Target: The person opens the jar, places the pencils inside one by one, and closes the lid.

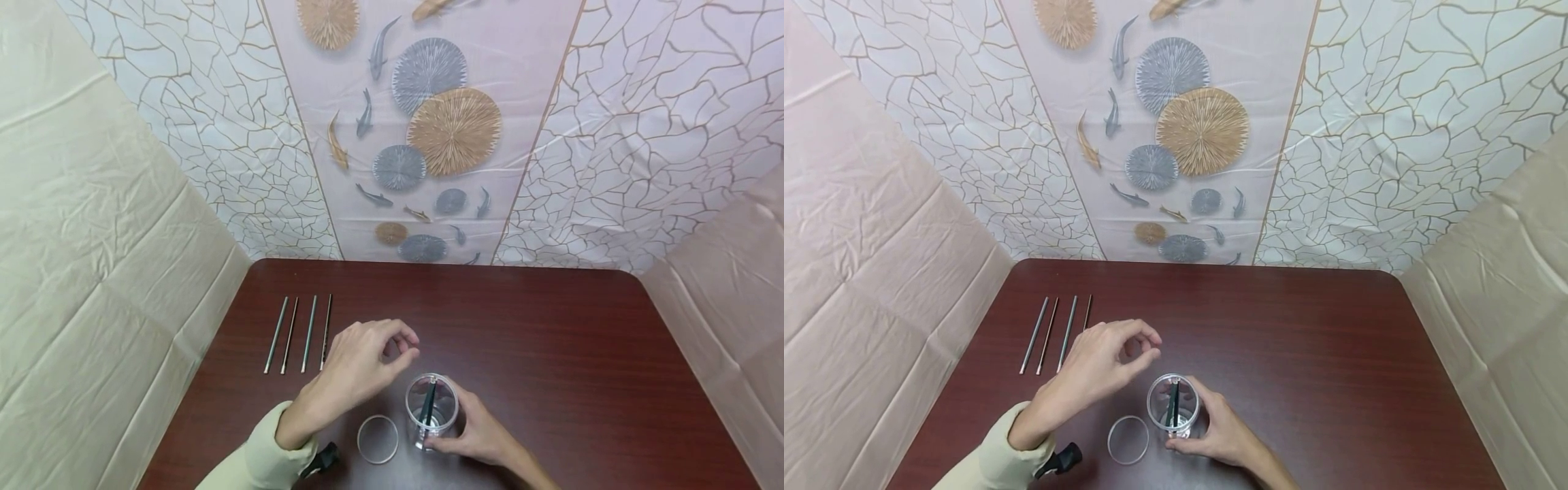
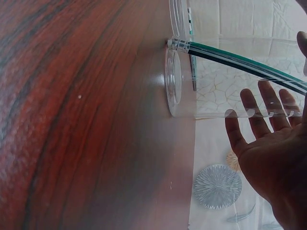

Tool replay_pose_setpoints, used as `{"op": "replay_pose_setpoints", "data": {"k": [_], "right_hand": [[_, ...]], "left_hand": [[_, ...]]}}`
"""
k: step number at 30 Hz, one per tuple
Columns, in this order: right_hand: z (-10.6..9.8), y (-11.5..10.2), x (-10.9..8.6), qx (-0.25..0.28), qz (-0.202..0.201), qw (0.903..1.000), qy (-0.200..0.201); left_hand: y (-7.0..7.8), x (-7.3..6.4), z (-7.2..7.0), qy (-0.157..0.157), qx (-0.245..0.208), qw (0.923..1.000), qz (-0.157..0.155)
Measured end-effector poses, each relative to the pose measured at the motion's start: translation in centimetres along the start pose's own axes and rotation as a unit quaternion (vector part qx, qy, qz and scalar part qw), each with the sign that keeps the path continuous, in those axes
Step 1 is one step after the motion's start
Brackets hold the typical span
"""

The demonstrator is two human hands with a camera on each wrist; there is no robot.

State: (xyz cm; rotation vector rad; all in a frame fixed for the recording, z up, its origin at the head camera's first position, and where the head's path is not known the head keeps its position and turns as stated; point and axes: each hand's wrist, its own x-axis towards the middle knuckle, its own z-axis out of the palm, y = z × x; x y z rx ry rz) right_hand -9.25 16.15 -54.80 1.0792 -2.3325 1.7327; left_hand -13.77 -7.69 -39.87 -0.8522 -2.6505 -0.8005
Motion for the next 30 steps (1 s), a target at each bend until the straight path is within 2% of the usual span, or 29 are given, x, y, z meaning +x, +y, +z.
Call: {"op": "replay_pose_setpoints", "data": {"k": [4,8,17,23,30], "right_hand": [[0.0,0.1,0.0,0.008,-0.001,1.0000,-0.001],[0.0,0.3,-0.1,0.012,-0.001,0.9999,0.001],[0.0,0.4,-0.2,0.005,-0.003,1.0000,0.001],[0.0,0.5,-0.2,0.009,-0.004,1.0000,0.002],[-0.1,0.4,-0.2,0.015,0.000,0.9999,0.000]], "left_hand": [[-0.8,0.8,-0.5,0.020,-0.003,0.9998,-0.006],[-2.0,1.7,-0.9,0.036,-0.005,0.9990,-0.026],[-5.5,3.4,-1.0,0.050,0.000,0.9939,-0.098],[-8.5,4.1,-0.5,0.066,-0.002,0.9876,-0.142],[-12.0,4.4,0.8,0.084,0.007,0.9772,-0.195]]}}
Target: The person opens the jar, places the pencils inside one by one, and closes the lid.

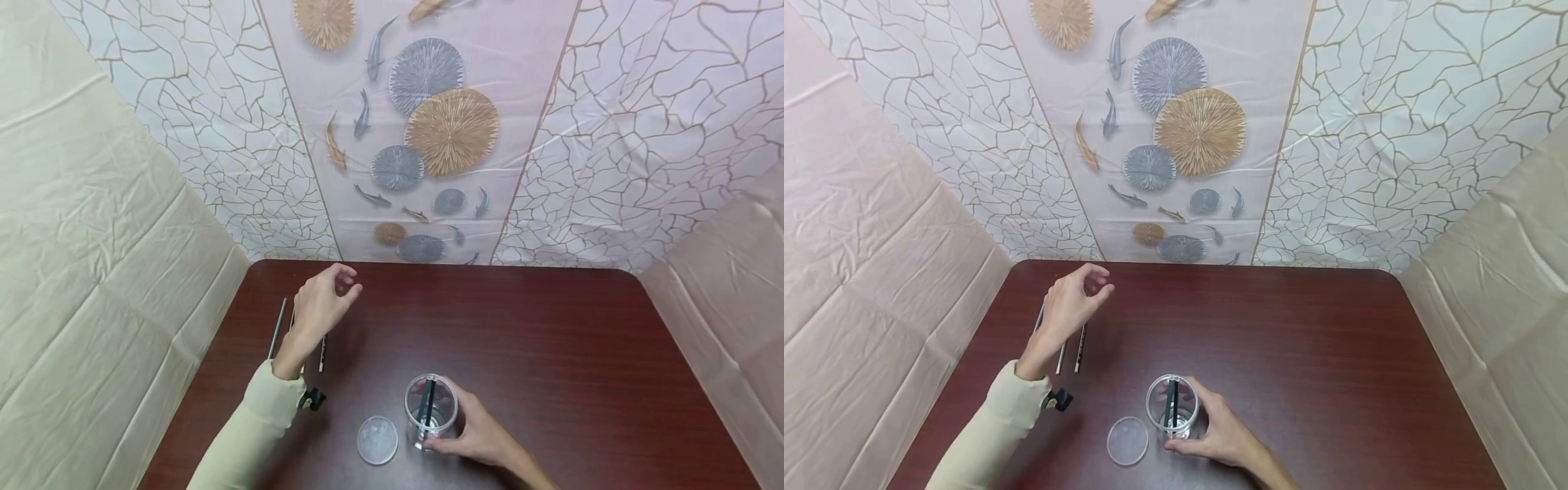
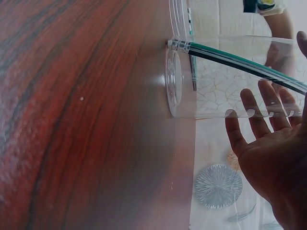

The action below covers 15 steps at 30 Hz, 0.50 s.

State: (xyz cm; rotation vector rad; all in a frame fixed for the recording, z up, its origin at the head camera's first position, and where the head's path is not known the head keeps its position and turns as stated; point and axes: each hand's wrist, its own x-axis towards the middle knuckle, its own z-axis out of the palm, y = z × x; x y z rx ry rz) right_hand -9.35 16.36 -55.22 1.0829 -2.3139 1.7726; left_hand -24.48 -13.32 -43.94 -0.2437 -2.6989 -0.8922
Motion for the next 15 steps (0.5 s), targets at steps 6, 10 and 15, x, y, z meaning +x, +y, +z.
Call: {"op": "replay_pose_setpoints", "data": {"k": [6,10,15], "right_hand": [[0.0,0.0,0.0,-0.005,-0.001,1.0000,0.001],[0.0,0.0,0.0,-0.007,-0.001,1.0000,0.000],[0.0,0.0,0.0,-0.010,-0.001,0.9999,0.001]], "left_hand": [[-3.0,0.8,1.4,0.006,0.022,0.9987,-0.045],[-4.9,1.0,2.4,0.016,0.037,0.9972,-0.064],[-7.0,1.0,3.7,0.023,0.061,0.9942,-0.085]]}}
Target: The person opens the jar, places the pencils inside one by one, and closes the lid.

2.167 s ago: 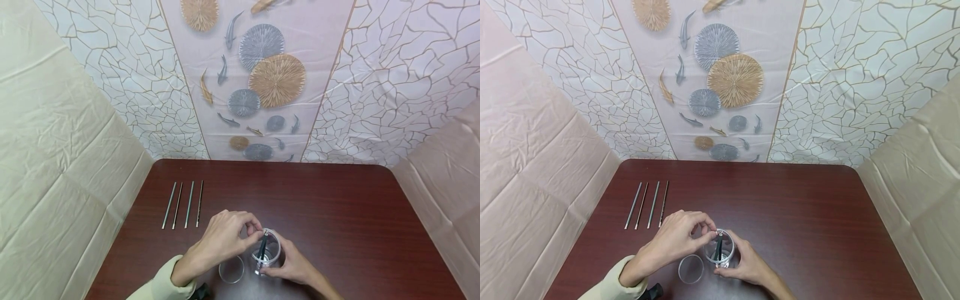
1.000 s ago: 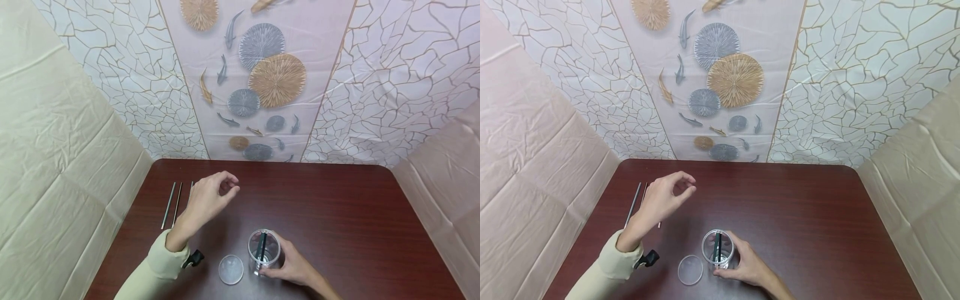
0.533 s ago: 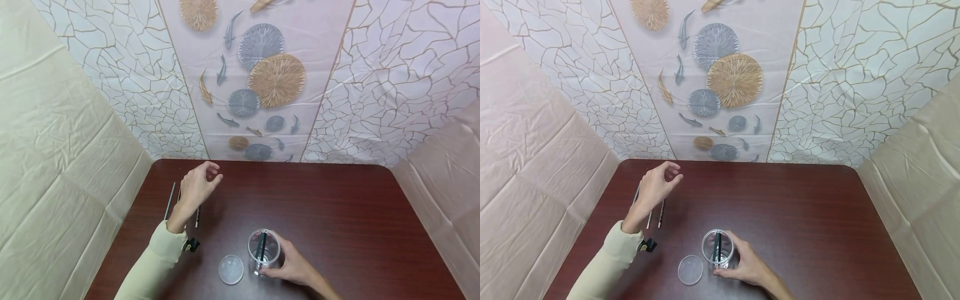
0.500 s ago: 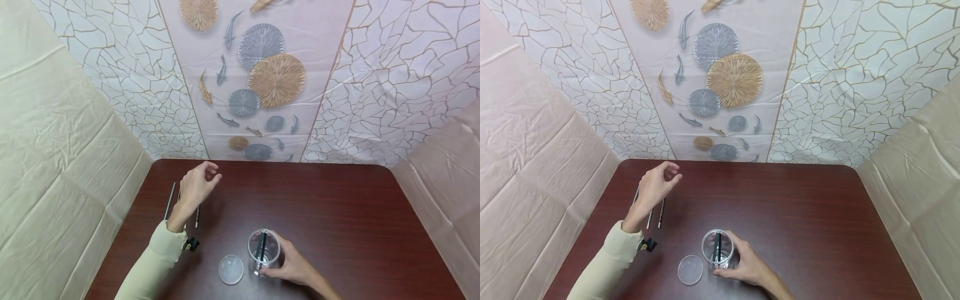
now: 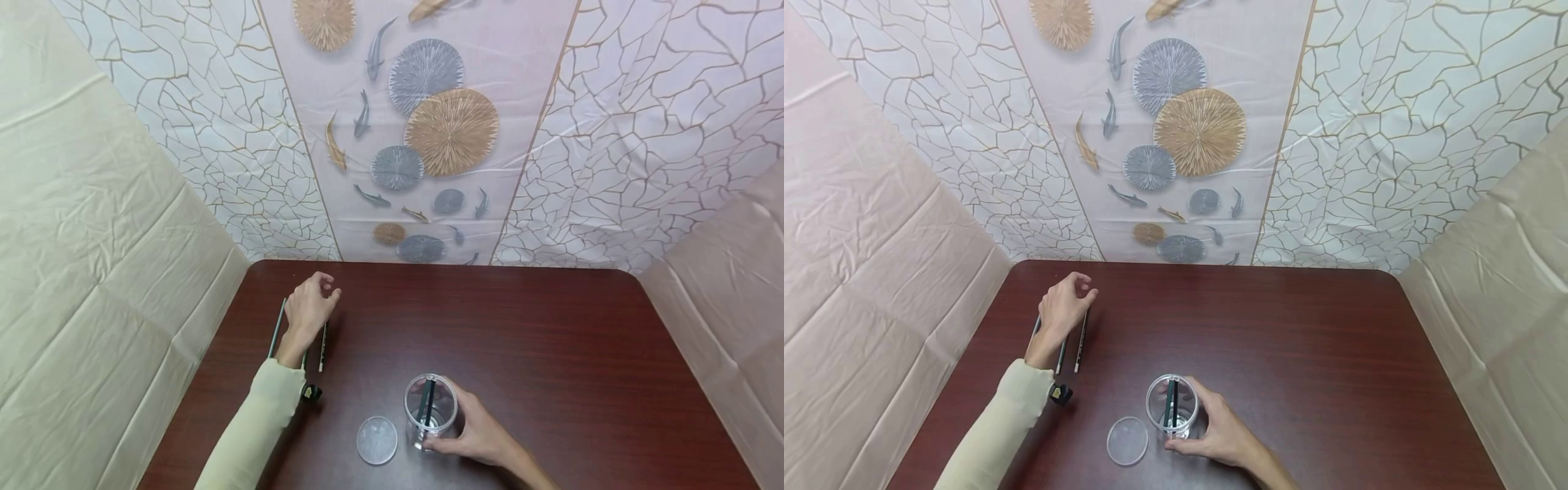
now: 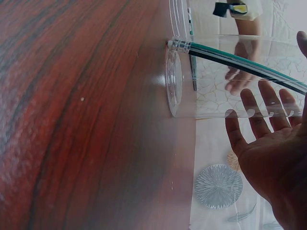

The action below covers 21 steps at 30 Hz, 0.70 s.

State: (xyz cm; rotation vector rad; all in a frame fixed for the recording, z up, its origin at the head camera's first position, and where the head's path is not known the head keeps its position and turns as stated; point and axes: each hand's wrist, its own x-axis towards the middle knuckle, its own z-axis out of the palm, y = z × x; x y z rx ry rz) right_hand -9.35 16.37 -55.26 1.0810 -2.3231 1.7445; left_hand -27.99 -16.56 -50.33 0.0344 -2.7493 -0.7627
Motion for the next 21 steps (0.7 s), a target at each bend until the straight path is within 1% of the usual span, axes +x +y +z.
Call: {"op": "replay_pose_setpoints", "data": {"k": [4,10,15,21], "right_hand": [[0.0,0.0,0.0,0.000,-0.001,1.0000,0.000],[0.0,-0.1,0.1,0.003,-0.002,1.0000,0.000],[0.0,-0.1,0.1,0.004,-0.003,1.0000,0.000],[0.0,-0.2,0.1,0.006,-0.001,1.0000,-0.001]], "left_hand": [[-1.3,0.1,1.2,0.000,0.024,0.9997,-0.010],[-2.7,0.0,2.7,-0.006,0.052,0.9983,-0.025],[-3.5,-0.2,3.6,-0.017,0.062,0.9973,-0.035],[-4.1,-0.6,4.2,-0.025,0.070,0.9962,-0.046]]}}
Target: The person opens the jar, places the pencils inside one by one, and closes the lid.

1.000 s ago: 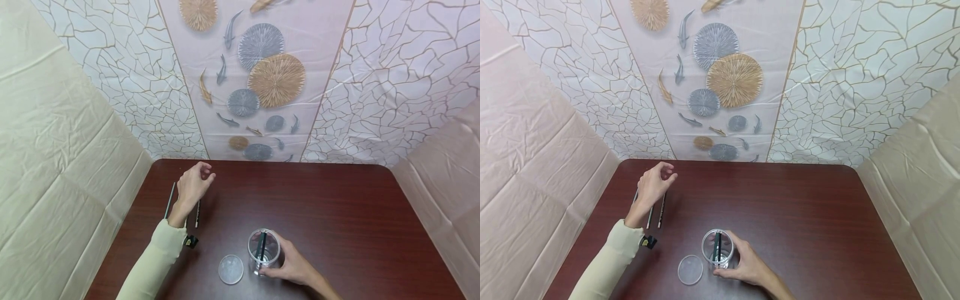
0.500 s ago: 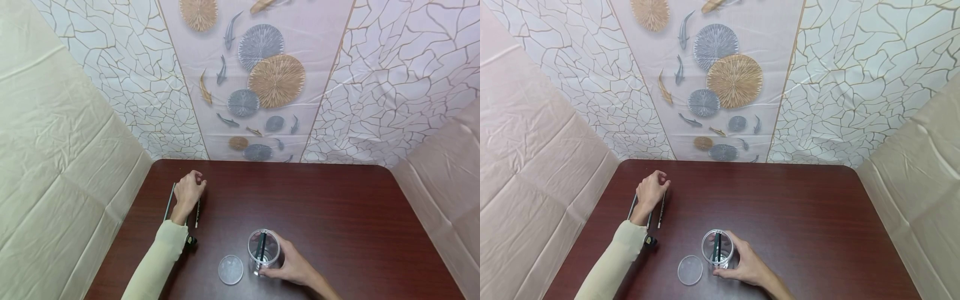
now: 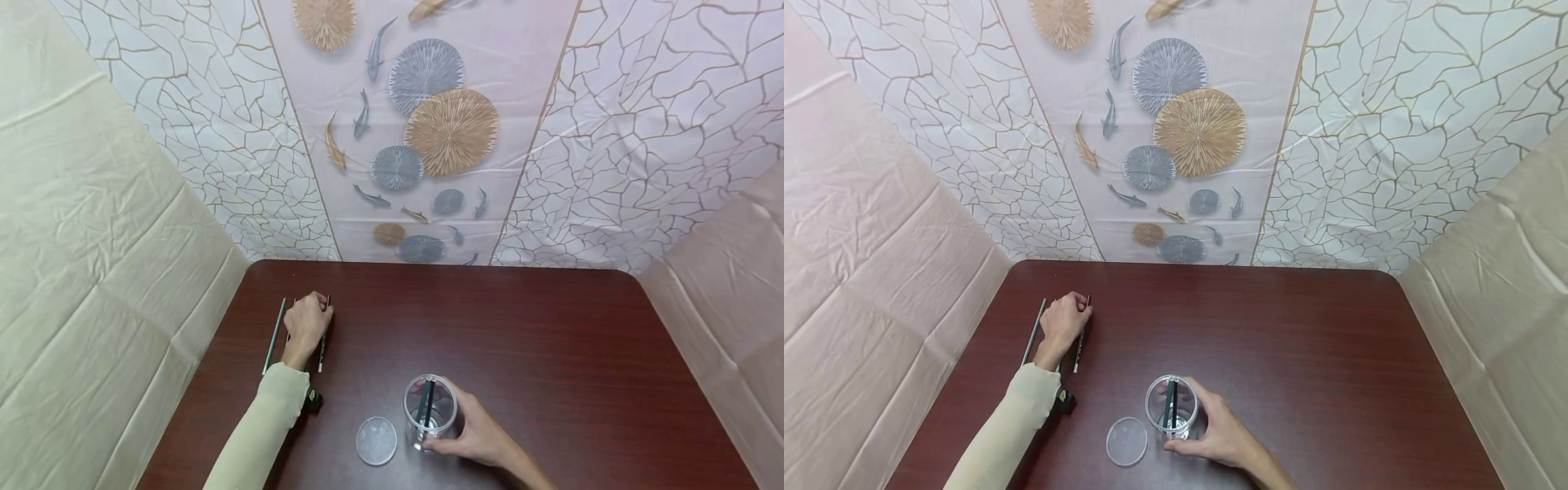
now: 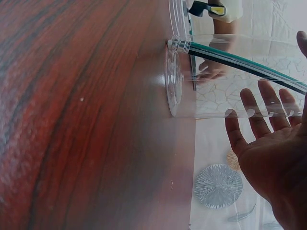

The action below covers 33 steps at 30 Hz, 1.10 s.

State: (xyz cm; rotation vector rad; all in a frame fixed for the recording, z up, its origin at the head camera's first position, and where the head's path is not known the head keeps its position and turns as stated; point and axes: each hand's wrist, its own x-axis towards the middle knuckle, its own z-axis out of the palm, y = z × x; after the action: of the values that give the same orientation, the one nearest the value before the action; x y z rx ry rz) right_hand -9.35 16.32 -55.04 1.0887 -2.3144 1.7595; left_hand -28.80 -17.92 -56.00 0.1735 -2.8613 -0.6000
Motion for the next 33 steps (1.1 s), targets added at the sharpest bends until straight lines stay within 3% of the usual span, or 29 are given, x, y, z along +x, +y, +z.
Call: {"op": "replay_pose_setpoints", "data": {"k": [20,33], "right_hand": [[0.1,0.0,-0.1,0.001,0.002,1.0000,-0.001],[0.0,0.2,0.0,0.005,0.001,1.0000,-0.001]], "left_hand": [[-0.2,0.3,0.6,-0.006,0.014,0.9996,-0.022],[1.0,0.4,-1.5,0.026,-0.030,0.9992,-0.012]]}}
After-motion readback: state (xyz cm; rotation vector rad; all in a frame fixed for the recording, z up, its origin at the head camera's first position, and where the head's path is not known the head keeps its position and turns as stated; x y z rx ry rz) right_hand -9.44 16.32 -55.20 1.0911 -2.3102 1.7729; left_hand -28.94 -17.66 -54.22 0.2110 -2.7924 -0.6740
